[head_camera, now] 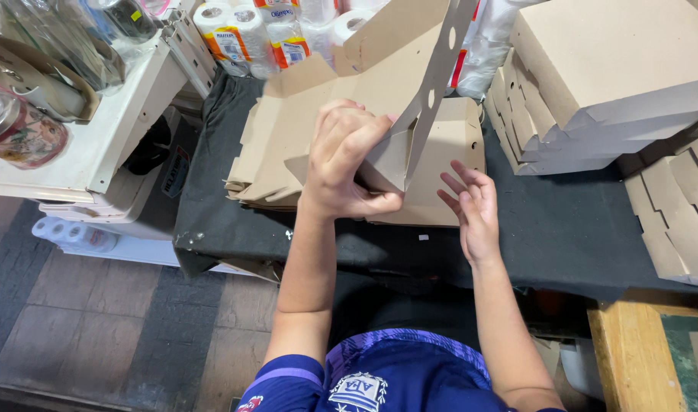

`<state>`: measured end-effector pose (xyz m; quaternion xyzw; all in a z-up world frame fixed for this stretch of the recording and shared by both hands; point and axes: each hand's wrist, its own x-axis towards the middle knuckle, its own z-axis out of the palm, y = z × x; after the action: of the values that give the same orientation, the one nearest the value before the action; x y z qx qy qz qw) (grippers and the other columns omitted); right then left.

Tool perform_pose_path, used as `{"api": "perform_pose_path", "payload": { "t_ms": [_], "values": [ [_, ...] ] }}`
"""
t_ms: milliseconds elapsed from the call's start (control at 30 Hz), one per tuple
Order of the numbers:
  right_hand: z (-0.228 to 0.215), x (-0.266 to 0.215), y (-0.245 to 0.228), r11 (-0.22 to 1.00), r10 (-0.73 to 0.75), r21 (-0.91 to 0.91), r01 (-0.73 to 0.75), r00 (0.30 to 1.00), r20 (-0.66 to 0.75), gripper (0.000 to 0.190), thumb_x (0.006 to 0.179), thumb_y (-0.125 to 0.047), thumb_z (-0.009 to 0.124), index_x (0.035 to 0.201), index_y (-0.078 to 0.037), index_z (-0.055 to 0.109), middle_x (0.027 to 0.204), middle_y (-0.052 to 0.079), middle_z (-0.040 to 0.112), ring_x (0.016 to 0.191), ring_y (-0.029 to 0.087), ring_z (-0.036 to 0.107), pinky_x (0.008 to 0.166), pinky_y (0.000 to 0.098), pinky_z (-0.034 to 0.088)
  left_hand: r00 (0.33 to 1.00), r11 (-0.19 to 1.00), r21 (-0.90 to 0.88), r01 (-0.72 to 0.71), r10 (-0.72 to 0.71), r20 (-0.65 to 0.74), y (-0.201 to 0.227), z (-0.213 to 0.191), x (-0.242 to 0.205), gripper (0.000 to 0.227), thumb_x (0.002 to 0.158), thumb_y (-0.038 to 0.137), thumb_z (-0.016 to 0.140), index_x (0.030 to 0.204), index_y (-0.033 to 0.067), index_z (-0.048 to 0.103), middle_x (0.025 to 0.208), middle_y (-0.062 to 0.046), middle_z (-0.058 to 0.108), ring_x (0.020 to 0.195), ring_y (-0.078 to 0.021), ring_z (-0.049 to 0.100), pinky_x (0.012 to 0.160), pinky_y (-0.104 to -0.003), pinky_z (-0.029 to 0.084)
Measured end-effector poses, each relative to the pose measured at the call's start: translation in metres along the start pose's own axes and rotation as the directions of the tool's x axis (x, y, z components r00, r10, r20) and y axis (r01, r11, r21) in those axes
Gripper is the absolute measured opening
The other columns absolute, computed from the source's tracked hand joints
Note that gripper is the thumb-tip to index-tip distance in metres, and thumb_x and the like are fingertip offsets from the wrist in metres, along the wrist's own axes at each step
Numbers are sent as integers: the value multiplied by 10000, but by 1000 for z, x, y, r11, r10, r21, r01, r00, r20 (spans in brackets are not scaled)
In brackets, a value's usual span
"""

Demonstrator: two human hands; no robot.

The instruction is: The person assembles flat cardboard boxes by folding the sides and tucking the flaps into slots to form a rectangular shape. They repeat this process for several boxes, stacking the finished ones on the table.

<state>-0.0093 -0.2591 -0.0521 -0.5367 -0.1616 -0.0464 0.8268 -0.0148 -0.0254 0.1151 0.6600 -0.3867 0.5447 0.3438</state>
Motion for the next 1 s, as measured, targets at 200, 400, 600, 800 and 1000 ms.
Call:
{"api": "perform_pose_path", "payload": {
  "t_ms": [200,400,600,800,1000],
  "values": [
    [-5,-2,10,1000,14,25,-12,999,-50,355,998,-162,541,1325,-90,423,1534,234,409,1353,410,510,1052,541,470,995,993,-115,19,-7,102,-5,-16,24,692,817,586,744,1222,31,665,950,-115,686,852,-316,646,939,-535,494],
    [-20,2,-1,997,-75,-36,69,981,-181,310,1027,-121,480,1330,-97,420,1516,176,419,1329,328,519,1056,495,484,975,947,-264,185,-143,172,0,-28,-8,635,669,350,820,1172,-3,659,954,-134,665,870,-316,633,970,-559,489],
    [-27,5,-22,933,-338,-196,302,922,-189,424,1055,-364,485,1365,-109,349,1495,127,364,1368,263,421,1123,447,425,926,868,-361,341,-244,288,-1,-41,-50,611,664,295,833,1156,-14,644,1002,-144,661,928,-332,638,1026,-634,440],
    [-15,19,-43,898,-373,-277,341,926,-67,517,1033,-426,474,1417,-113,327,1533,186,334,1457,348,343,1175,550,319,856,773,-415,480,-310,413,-9,-49,-92,634,664,303,847,1152,-38,629,1004,-167,656,966,-362,640,1043,-670,411],
    [-6,16,-28,940,-253,-256,224,963,-88,419,980,-196,563,1356,-68,432,1172,146,559,1278,267,517,1095,373,387,802,711,-406,574,-389,453,-11,-47,-130,666,625,258,870,1153,-70,632,1021,-204,671,1009,-391,651,1066,-679,396]
  ]
}}
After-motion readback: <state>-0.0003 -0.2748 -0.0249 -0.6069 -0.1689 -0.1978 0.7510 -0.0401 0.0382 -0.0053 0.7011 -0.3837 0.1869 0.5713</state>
